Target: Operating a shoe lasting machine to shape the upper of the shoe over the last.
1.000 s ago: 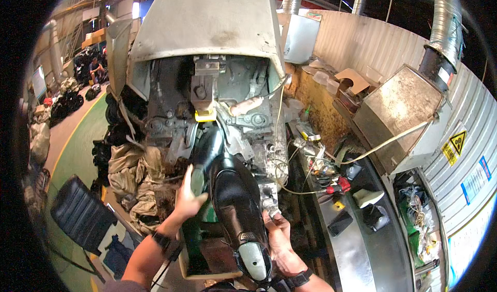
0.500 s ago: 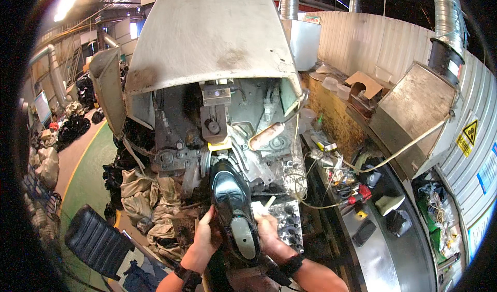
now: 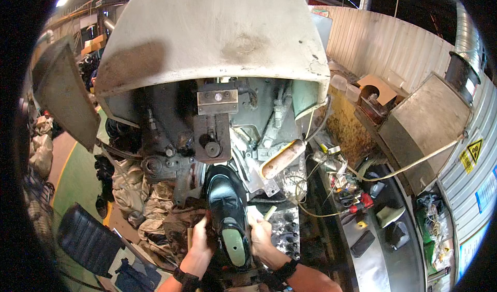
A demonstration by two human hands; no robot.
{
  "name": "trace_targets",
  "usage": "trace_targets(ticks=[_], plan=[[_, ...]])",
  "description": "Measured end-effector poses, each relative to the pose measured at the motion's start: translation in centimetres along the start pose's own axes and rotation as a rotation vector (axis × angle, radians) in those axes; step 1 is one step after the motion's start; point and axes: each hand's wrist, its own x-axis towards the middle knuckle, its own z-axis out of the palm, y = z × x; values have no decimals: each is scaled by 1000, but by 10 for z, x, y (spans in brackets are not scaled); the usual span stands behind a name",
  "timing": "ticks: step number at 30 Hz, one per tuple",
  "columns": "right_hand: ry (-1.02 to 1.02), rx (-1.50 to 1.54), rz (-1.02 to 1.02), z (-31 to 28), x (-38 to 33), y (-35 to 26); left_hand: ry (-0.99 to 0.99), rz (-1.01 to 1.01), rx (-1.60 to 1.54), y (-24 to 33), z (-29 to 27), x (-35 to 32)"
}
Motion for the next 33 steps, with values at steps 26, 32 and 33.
trace_targets(ticks=[26,32,33], plan=[[-171,-148,204,-71,16,-46,-235,398,2182,-19,-149,-20],[173,-219,142,-129,-13,-88,-386,-132,2643,-38,-148,-39],[148,-212,146,-137,-19,-93,-360,-87,2626,-36,-148,-39]])
